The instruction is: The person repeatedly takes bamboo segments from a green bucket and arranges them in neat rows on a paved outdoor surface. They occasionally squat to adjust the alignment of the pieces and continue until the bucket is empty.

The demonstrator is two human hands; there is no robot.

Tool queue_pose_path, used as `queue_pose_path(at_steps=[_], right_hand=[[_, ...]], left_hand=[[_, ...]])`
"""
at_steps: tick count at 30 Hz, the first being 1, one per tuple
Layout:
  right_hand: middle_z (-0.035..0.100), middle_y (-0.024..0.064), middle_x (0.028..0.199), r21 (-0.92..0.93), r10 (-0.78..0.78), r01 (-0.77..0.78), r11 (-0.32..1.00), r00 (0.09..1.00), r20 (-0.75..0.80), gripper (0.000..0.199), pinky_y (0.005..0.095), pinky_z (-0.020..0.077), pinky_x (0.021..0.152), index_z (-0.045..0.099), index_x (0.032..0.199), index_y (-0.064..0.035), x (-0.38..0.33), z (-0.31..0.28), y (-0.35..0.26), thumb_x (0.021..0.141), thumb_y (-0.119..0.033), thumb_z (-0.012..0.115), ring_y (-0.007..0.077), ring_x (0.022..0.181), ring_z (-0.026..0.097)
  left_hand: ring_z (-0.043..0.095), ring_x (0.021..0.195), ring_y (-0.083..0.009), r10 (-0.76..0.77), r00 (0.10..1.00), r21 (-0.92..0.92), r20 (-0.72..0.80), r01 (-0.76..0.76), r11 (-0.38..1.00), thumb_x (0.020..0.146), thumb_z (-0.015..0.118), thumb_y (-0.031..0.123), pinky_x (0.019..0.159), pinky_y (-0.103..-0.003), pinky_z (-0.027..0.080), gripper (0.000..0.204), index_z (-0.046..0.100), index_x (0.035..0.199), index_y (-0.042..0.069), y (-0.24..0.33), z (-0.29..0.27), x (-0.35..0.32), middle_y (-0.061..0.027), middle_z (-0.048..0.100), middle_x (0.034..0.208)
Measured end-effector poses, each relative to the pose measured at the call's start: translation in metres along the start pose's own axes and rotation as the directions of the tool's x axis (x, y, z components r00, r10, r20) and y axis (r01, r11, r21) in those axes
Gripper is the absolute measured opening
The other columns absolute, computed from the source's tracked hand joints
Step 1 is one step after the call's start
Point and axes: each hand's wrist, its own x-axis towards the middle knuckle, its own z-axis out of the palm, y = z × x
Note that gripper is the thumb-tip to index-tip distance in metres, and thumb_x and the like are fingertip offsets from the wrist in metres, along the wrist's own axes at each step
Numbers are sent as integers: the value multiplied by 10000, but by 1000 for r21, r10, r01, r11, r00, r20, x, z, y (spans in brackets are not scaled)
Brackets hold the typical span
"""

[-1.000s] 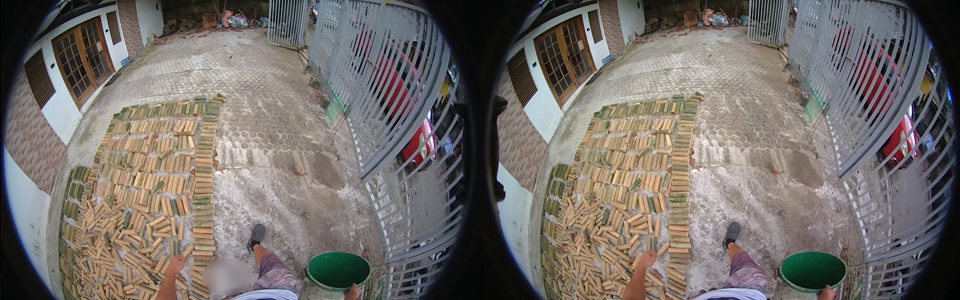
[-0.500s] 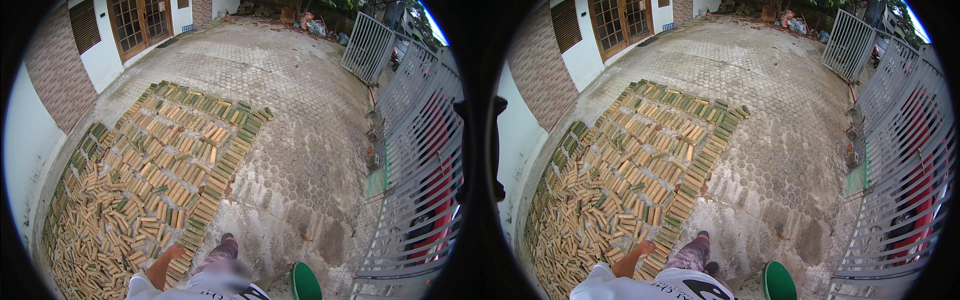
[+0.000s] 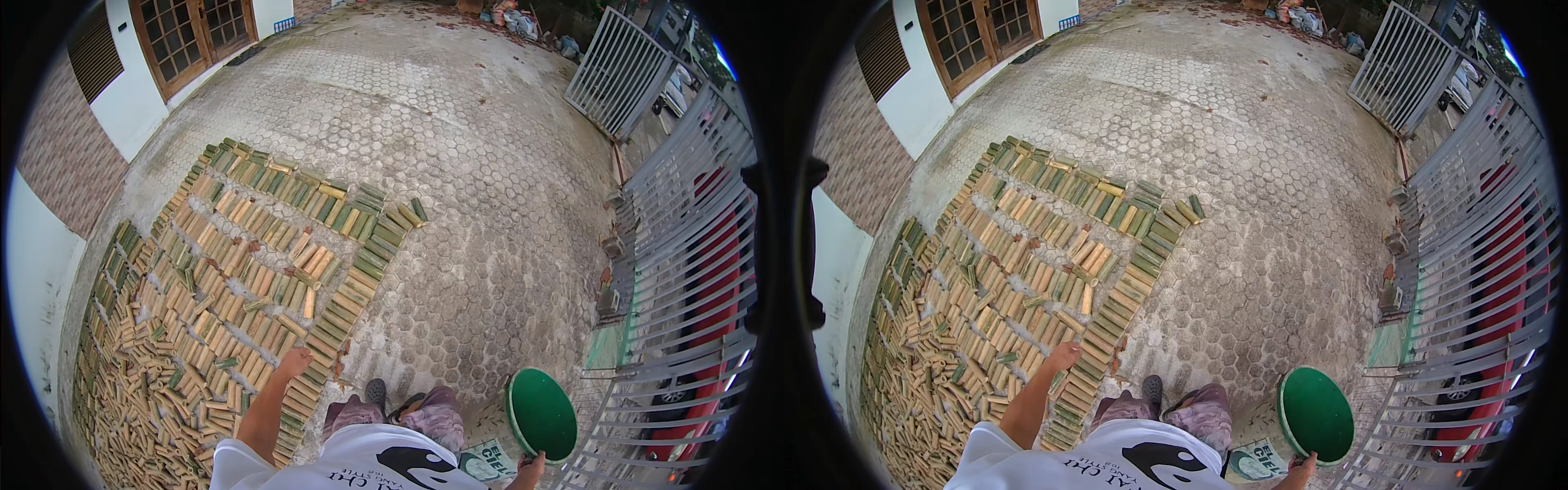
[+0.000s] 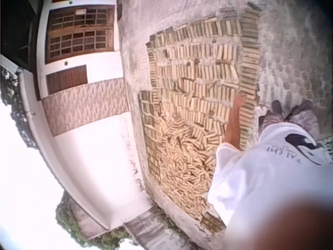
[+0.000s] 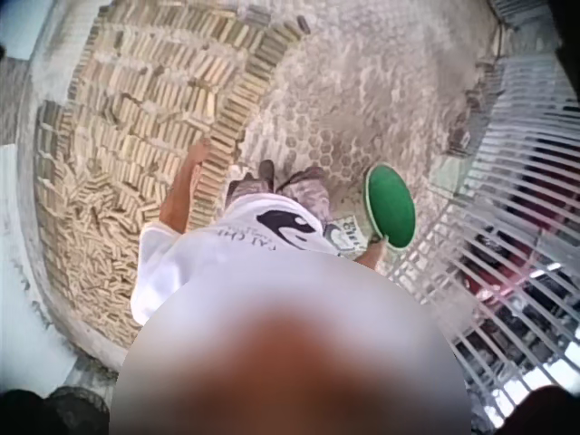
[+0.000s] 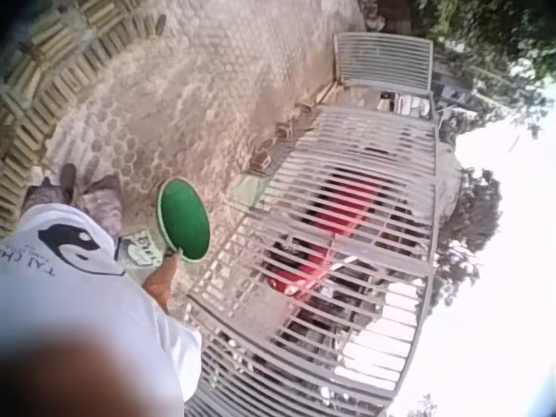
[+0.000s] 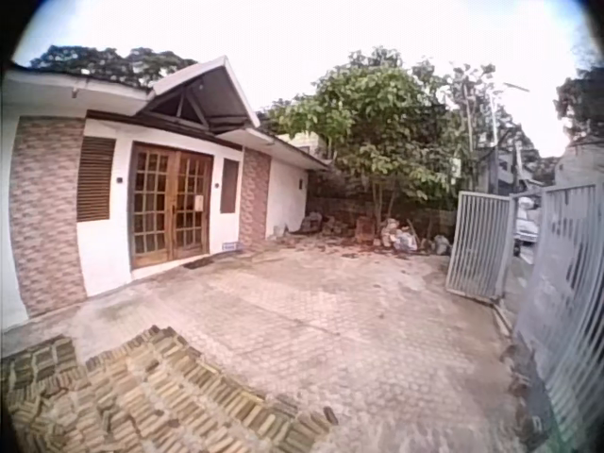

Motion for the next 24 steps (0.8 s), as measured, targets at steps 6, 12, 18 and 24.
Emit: queue_pose_path(at_steps=[6,12,18,24], right_hand=[[576,109,794,-217,169,-136,967,976,140,317,349,526,486,561,929,-75,-17,321,-134,887,-374,659,282,610,618],[597,171,810,-235,124,-47,971,936,328,325,411,589,521,553,936,38,-84,663,-166,810,-200,735,301,643,626],[597,137,860,-343,154,60,937,811,564,332,377,568,588,557,983,-2,-164,884,-213,824,-233,733,279,703,621],[614,93,1076,-364,207,120,924,643,737,388,407,534,772,565,1154,-63,-152,1027,-208,862,-281,697,239,917,603]], left_hand=[[686,948,-363,23,997,-138,-67,-33,990,869,672,331,853,-410,534,475,639,1206,-3,162,-19,176,-205,715,986],[678,774,-194,-353,928,-475,119,366,800,924,669,266,697,-350,540,430,623,1198,-63,268,1,247,-120,701,975],[701,945,-353,-335,927,49,168,331,942,892,637,315,842,-426,535,383,692,1143,31,355,50,319,-220,717,937],[661,1030,-398,-244,947,-14,210,252,968,931,568,342,917,-460,513,424,662,1189,19,415,75,473,-244,695,1090]])
